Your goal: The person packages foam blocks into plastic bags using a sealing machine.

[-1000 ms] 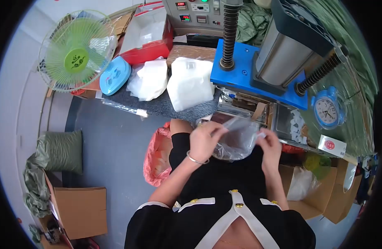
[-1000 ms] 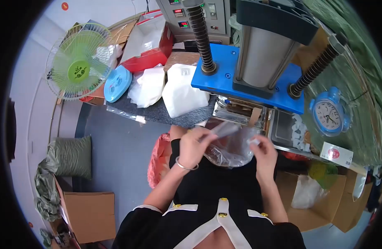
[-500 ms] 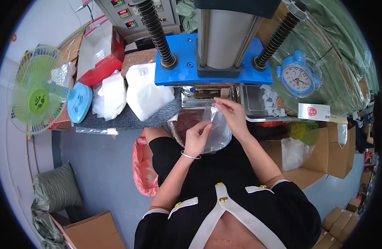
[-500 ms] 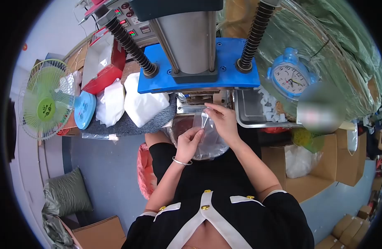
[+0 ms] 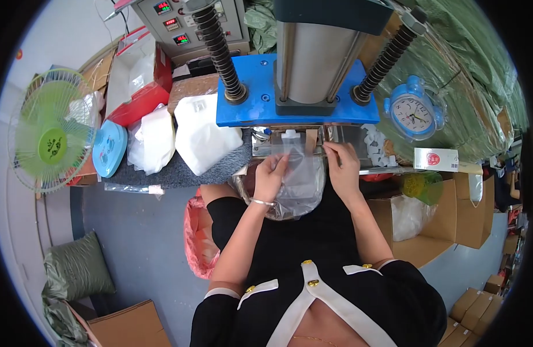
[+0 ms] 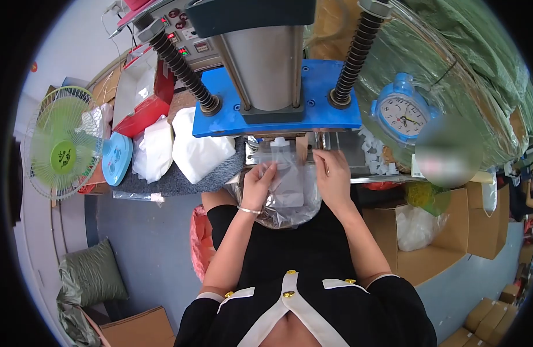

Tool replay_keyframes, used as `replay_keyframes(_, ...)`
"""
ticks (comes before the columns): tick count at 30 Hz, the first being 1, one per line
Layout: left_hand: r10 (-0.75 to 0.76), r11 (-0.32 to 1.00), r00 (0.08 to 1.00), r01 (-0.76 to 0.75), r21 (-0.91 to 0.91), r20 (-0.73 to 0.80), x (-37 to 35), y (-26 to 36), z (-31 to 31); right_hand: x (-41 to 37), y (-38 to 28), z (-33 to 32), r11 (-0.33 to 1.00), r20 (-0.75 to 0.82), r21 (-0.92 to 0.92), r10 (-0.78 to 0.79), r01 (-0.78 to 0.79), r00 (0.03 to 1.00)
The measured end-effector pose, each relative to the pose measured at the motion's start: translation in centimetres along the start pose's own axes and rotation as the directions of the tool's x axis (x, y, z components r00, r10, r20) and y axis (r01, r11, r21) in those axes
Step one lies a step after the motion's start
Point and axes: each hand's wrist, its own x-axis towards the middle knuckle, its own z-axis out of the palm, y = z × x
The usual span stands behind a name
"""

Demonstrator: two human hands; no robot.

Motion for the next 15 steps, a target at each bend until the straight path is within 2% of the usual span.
replay_keyframes(1,0.054,0.999,0.998,-0.054,-0.001,-0.018,0.6,-0.2,0.4,0.1,0.0,-0.2,1.0,-0.026,0.025,-0.003,0.003,1.0)
replay_keyframes(2,0.107,0.994,0.994,-0.107,-0.002,-0.037,1.0,-0.2,0.5,0.3,0.1,-0.6,0.998,-0.054,-0.068,-0.008,0.004,0.999)
replay_keyframes(3,0.031,0.999,0.999,-0.031,-0.037,0.023,0.9,0.3,0.4,0.6,0.5,-1.1,0.987,-0.077,-0.158,-0.019,0.007,0.997)
replay_keyframes(4,0.034,0.998,0.999,-0.034,-0.044,0.013,0.8,0.5,0.5,0.9,1.7,-1.8,0.907,-0.039,-0.421,-0.012,-0.006,0.999)
replay_keyframes(6,0.064,0.998,0.998,-0.064,-0.028,-0.028,1.0,-0.4,0.8,2.0,4.0,-2.8,0.628,0.029,-0.773,0.182,-0.093,0.983)
replay_keyframes(8,0.145,0.977,0.989,-0.146,0.153,0.016,1.4,-0.8,0.1,2.6,5.9,-3.0,0.575,0.019,-0.81,0.213,-0.11,0.977)
replay_keyframes(9,0.209,0.9,0.977,-0.174,0.4,-0.045,1.2,-0.6,0.1,2.7,6.6,-3.1,0.605,0.051,-0.793,0.189,-0.075,0.981)
replay_keyframes(10,0.273,0.766,0.958,-0.163,0.622,-0.084,0.3,1.4,-0.1,2.8,6.5,-2.9,0.628,0.079,-0.777,0.168,-0.045,0.983)
replay_keyframes(11,0.239,0.605,0.964,-0.056,0.795,-0.113,-0.9,3.5,-0.5,2.8,6.4,-2.3,0.645,0.1,-0.764,0.146,-0.019,0.984)
replay_keyframes(12,0.475,0.448,0.865,-0.08,0.89,-0.162,-1.4,4.8,-1.4,2.8,6.2,-1.9,0.703,0.102,-0.709,0.173,-0.051,0.98)
replay_keyframes(13,0.68,0.274,0.717,-0.059,0.96,-0.15,-1.7,5.6,-2.4,2.8,6.0,-1.6,0.752,0.104,-0.654,0.207,-0.09,0.973)
replay_keyframes(14,0.68,0.197,0.719,0.007,0.98,-0.142,-1.0,4.1,-4.0,2.9,6.0,-1.5,0.735,0.125,-0.673,0.224,-0.083,0.967)
replay_keyframes(15,0.628,0.209,0.76,0.04,0.977,-0.166,-0.8,2.4,-5.1,3.0,6.2,-1.6,0.739,0.127,-0.668,0.221,-0.082,0.967)
